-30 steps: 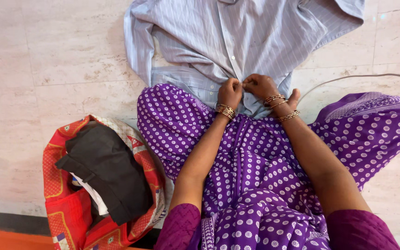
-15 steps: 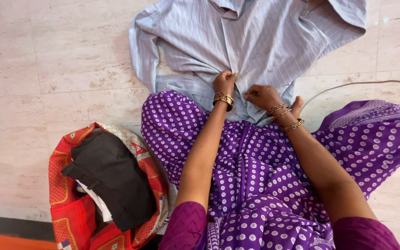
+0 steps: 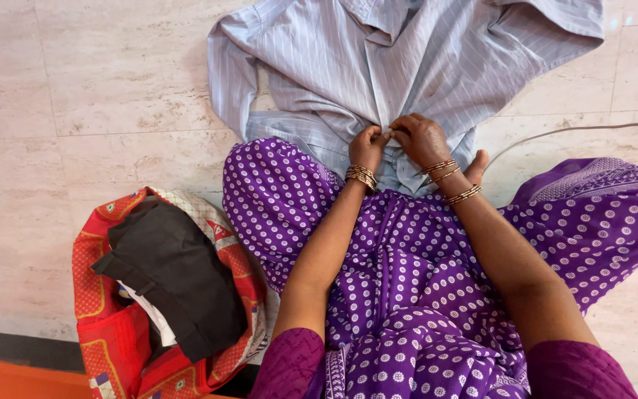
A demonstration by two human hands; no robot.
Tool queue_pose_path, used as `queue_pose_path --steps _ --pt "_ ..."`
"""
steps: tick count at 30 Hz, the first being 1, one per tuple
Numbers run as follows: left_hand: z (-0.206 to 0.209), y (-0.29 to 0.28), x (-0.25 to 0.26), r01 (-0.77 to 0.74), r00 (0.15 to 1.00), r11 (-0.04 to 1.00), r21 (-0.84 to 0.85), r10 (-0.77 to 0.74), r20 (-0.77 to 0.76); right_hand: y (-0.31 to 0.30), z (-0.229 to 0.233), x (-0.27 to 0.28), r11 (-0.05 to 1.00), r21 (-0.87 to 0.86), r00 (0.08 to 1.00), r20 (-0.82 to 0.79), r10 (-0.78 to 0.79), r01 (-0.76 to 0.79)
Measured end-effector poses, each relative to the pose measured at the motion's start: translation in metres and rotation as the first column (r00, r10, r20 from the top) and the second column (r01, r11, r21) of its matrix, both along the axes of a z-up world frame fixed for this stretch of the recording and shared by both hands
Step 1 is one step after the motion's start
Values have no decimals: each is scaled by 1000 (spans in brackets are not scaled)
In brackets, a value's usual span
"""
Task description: The person folds a dark garment and places it in a bag, then spreads out a light-colored button-down shirt and buttons it by hand.
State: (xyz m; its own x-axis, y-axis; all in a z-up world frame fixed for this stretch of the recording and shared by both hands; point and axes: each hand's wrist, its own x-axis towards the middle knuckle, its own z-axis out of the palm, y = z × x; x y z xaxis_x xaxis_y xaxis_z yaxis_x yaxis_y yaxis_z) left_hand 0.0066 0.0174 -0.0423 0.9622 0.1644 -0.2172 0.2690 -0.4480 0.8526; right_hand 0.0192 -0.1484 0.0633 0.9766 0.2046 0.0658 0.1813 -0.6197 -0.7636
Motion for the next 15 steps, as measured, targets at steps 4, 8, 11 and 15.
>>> queue_pose_path --steps 4,8,11,15 --pt "7 -1 -1 -15 999 999 -32 14 -38 -5 -6 3 999 31 999 -33 31 -30" --pt "10 -1 -1 -59 996 982 -180 47 -72 -1 -12 1 999 -29 998 -60 -34 32" --pt "14 -2 0 -114 987 946 -304 71 -146 5 -15 -2 992 -95 996 -5 -85 84" --pt "15 -2 2 -154 979 910 -384 89 -181 11 -11 -8 982 -169 996 8 -86 86"
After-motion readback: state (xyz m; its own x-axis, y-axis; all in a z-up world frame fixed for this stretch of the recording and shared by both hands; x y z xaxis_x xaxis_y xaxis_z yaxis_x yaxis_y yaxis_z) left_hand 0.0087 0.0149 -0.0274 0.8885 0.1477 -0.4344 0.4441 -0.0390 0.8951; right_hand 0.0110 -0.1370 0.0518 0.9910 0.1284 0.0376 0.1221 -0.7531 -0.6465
